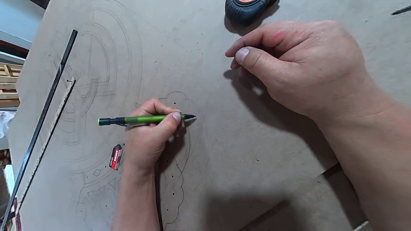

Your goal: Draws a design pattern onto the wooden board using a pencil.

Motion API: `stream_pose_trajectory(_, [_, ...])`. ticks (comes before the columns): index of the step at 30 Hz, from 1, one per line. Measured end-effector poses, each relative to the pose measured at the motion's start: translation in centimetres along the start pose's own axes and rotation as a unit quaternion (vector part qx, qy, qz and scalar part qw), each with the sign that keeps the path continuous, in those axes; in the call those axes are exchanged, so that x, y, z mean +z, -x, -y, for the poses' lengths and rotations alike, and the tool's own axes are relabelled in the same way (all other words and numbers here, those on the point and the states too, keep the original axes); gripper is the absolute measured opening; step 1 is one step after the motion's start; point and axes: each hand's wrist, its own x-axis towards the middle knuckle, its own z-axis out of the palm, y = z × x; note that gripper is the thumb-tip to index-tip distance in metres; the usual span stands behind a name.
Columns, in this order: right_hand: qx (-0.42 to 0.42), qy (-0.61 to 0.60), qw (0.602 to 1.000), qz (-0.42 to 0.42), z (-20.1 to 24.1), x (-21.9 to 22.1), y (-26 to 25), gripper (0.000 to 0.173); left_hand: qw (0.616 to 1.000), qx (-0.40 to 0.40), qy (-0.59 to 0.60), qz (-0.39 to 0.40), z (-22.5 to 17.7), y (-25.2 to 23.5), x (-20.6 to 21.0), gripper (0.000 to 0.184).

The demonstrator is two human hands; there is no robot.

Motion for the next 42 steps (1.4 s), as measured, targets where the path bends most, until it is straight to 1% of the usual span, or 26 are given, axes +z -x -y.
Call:
stream_pose_trajectory(3, [-0.002,0.002,1.0,-0.003,0.0,0.1,0.0,0.022,1.0,0.001,-0.007,-0.023,0.0,1.3,0.7,0.008])
stream_pose_trajectory(5, [-0.002,0.007,1.0,-0.005,0.1,0.1,0.1,0.022,0.999,0.021,-0.018,-0.042,0.2,1.8,1.3,0.006])
stream_pose_trajectory(7, [0.001,0.015,1.0,-0.005,0.1,0.1,0.1,0.022,0.997,0.039,-0.025,-0.058,0.2,1.5,2.2,0.003])
stream_pose_trajectory(10, [0.004,0.019,1.0,0.0,0.1,0.0,0.0,0.022,0.995,0.039,-0.047,-0.076,-0.2,1.0,3.2,0.001])
stream_pose_trajectory(13, [0.006,0.005,1.0,0.001,0.1,0.1,0.0,0.021,0.993,0.039,-0.06,-0.092,-0.3,1.0,3.4,0.003])
stream_pose_trajectory(19, [0.004,0.011,1.0,0.002,0.1,0.1,0.1,0.022,0.992,0.045,-0.067,-0.1,-0.1,1.0,3.4,0.004])
stream_pose_trajectory(25, [0.003,0.007,1.0,0.004,-0.1,0.0,-0.2,0.021,0.992,0.044,-0.076,-0.087,-0.1,0.8,3.3,0.005])
stream_pose_trajectory(32, [0.005,0.016,1.0,0.007,-0.1,0.0,-0.2,0.023,0.995,0.024,-0.073,-0.056,-0.2,0.9,2.8,0.002])
stream_pose_trajectory(39, [-0.005,0.016,1.0,-0.004,-0.2,0.1,-0.2,0.024,0.999,0.033,-0.021,0.006,0.3,0.2,1.7,0.003])
stream_pose_trajectory(42, [-0.008,0.007,1.0,-0.008,-0.2,0.2,-0.2,0.023,0.999,0.035,-0.017,0.031,0.4,0.1,1.3,0.004])
